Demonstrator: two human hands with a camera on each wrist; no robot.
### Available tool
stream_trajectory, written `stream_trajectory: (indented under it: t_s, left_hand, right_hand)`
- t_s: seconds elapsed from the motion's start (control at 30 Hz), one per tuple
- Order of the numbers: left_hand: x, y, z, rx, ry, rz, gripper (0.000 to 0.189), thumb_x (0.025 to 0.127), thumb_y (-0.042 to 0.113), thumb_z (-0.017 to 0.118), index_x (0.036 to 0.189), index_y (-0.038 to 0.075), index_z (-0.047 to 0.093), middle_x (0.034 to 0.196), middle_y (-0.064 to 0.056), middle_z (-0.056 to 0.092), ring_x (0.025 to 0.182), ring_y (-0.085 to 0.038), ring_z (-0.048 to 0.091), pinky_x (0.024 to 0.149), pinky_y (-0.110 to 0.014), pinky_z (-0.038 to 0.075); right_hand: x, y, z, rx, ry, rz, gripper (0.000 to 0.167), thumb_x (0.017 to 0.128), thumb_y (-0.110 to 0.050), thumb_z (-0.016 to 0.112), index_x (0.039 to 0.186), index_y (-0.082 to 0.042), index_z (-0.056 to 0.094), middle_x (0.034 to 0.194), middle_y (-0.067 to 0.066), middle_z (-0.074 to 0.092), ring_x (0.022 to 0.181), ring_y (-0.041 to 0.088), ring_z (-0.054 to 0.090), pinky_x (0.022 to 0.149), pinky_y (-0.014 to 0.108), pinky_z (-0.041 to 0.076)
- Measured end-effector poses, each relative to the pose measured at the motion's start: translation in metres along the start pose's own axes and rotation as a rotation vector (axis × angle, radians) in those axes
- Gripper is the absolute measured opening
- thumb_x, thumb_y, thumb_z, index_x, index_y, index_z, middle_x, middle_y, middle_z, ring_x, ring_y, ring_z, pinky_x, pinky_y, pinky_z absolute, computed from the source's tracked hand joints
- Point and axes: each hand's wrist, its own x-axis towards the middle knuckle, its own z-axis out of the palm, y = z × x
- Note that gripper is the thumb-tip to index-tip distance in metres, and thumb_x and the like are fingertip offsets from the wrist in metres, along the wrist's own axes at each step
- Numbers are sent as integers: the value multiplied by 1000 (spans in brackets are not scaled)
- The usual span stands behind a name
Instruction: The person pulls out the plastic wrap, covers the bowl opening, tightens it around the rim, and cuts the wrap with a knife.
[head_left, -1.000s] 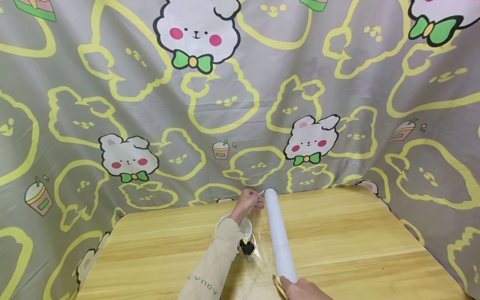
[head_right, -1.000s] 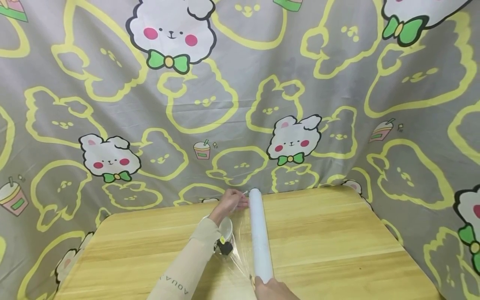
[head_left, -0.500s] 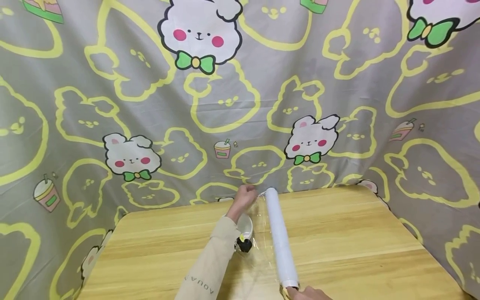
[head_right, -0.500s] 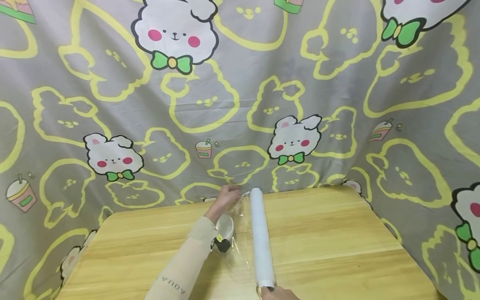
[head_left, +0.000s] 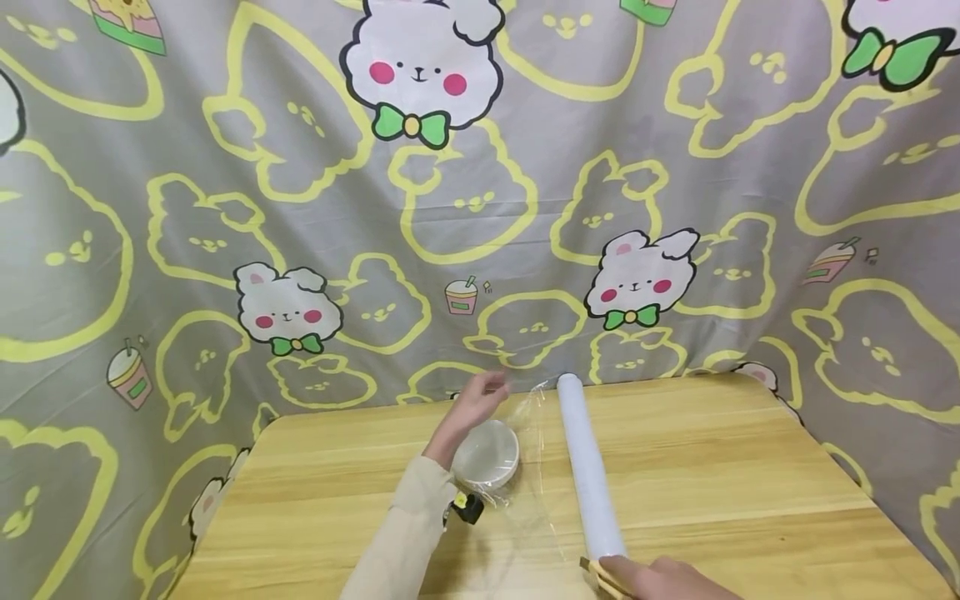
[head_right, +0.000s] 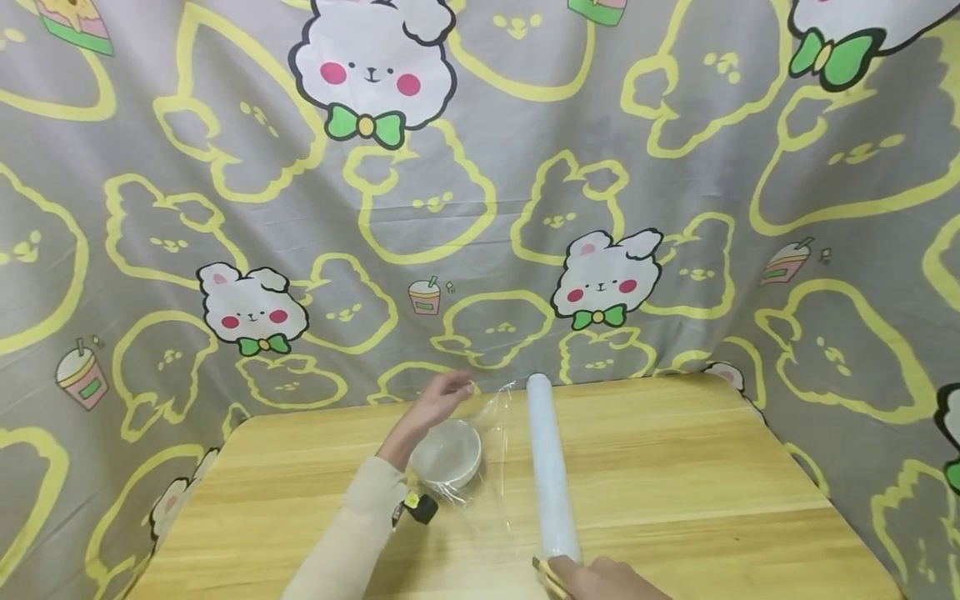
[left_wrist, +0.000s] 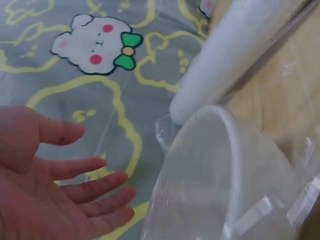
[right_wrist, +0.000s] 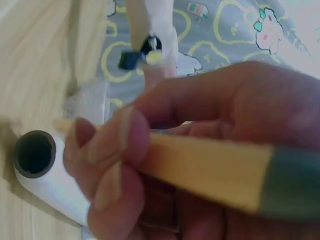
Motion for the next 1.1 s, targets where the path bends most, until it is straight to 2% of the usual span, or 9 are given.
stream_trajectory:
  t_s: [0.03,0.1,0.27,0.43,0.53,0.7,0.9,1.0,1.1]
  left_hand:
    - [-6,-1,-3,14,-18,0,49,104,18,56,143,-11,49,138,-29,57,130,-45,52,111,-53,44]
    - [-17,-4,-8,35,-42,2,53,105,23,56,146,-9,47,143,-29,52,134,-48,47,113,-57,40]
    - [-46,-19,-22,39,-53,-6,65,103,33,61,153,-3,40,155,-30,40,142,-53,33,115,-64,32]
    - [-69,-41,-30,-25,-70,-51,87,95,32,75,160,1,27,162,-27,27,147,-52,26,116,-66,29]
    - [-77,-57,-33,-73,-107,-56,100,89,24,82,161,-2,18,164,-28,22,147,-51,25,116,-64,31]
    - [-81,-80,-31,-172,-167,-26,117,77,9,90,161,-6,9,164,-29,19,145,-47,31,119,-59,27]
    - [-81,-95,-27,-282,-234,26,130,70,-1,93,160,-8,-1,162,-31,18,143,-45,33,120,-52,25]
    - [-83,-100,-25,-373,-260,39,132,68,-10,89,160,-6,-6,164,-31,13,145,-46,30,121,-48,25]
    - [-86,-103,-23,-429,-268,49,132,67,-17,84,159,-6,-9,164,-31,10,148,-48,24,122,-45,23]
  right_hand:
    - [0,2,-4,-27,26,-42,48,99,-30,66,129,7,61,62,-18,50,52,-7,42,49,19,44]
    - [2,3,-12,-60,86,-45,39,99,-19,65,133,0,62,66,-19,47,55,-5,41,51,20,41]
    - [17,-7,-27,-154,305,176,44,96,-7,64,140,-16,63,66,-13,46,55,2,37,51,24,35]
    - [34,-3,-41,-199,456,234,48,97,-4,60,145,-12,59,66,-8,48,53,4,35,47,24,34]
    - [44,9,-48,-157,480,226,50,99,-2,56,148,-6,54,60,-7,39,49,5,30,44,23,32]
    - [60,26,-55,-74,495,219,52,100,-1,52,152,-1,46,61,-5,41,49,6,32,44,24,33]
    - [68,47,-59,27,522,194,56,101,0,52,154,6,37,88,6,68,49,8,35,43,25,35]
    - [67,62,-63,59,549,169,57,101,1,50,154,8,34,94,9,70,50,7,36,45,26,37]
    - [64,76,-66,158,536,167,59,101,3,44,157,8,26,94,11,67,53,8,41,46,25,40]
